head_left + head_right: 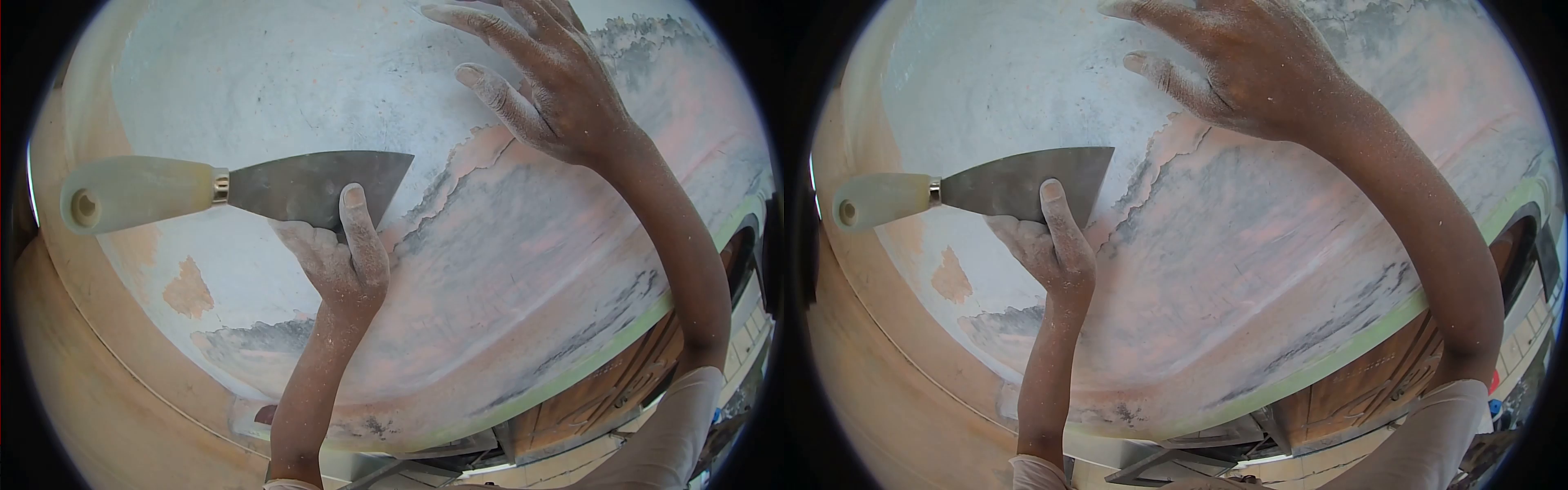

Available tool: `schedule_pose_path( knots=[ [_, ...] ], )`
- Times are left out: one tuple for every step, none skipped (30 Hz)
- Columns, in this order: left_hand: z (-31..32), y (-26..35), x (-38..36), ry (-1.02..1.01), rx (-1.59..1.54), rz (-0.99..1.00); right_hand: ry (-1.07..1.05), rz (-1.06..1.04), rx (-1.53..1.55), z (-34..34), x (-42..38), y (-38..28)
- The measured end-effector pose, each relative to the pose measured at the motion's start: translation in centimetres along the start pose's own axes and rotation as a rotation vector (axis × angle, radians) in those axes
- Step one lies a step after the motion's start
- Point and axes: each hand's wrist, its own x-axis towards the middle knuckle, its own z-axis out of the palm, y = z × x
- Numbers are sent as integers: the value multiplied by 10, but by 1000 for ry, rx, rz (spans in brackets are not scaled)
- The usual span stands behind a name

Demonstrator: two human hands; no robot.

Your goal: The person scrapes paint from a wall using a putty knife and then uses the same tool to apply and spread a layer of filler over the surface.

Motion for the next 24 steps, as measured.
schedule_pose_path(
  knots=[
    [2,5,1,-18,-138,-164,8,-6,4,2,-1,1],
    [2,6,1,-29,-156,-198,-1,-6,-5,1,-1,0],
    [3,7,2,-40,-174,-233,-9,-6,-14,1,-1,0],
    [3,6,3,-41,-73,-139,-34,-2,-37,-2,0,-3],
    [4,4,5,-39,28,-46,-40,1,-36,-2,1,-4],
    [5,2,8,-37,130,48,-46,4,-36,-3,1,-4],
    [6,0,10,-36,233,145,-30,11,-13,0,0,-3],
    [6,0,11,-43,249,195,-15,18,14,3,-1,-2],
    [6,0,11,-50,264,245,-5,15,26,4,-2,-3],
    [7,2,12,-60,187,253,4,11,33,5,-3,-3],
    [9,6,14,-53,64,155,13,5,40,5,-3,-3],
    [10,11,15,-34,-62,60,-13,8,18,2,-2,-4],
    [12,19,19,-2,-232,-139,-38,11,-3,-2,0,-6],
    [11,20,19,-28,-301,-182,-63,17,-20,-3,1,-8],
    [11,21,19,-50,-369,-228,-38,11,2,-2,0,-6],
    [8,15,16,-125,-341,-112,-12,5,22,0,-2,-2],
    [6,12,11,-181,-328,-28,12,-5,46,2,-3,-1],
    [3,8,7,-236,-320,58,13,3,55,3,-3,-1],
    [0,6,0,-276,-328,116,13,12,67,3,-3,-2],
    [-6,6,-7,-310,-342,118,-18,35,82,3,-3,-4],
    [-12,6,-14,-345,-355,120,-49,59,96,2,-2,-6],
    [-21,9,-23,-372,-376,66,-114,97,112,0,-2,-10],
    [-31,12,-33,-380,-399,-12,-180,131,125,-3,-1,-13],
    [-41,15,-43,-384,-423,-90,-161,110,89,-2,-3,-16]
  ],
)
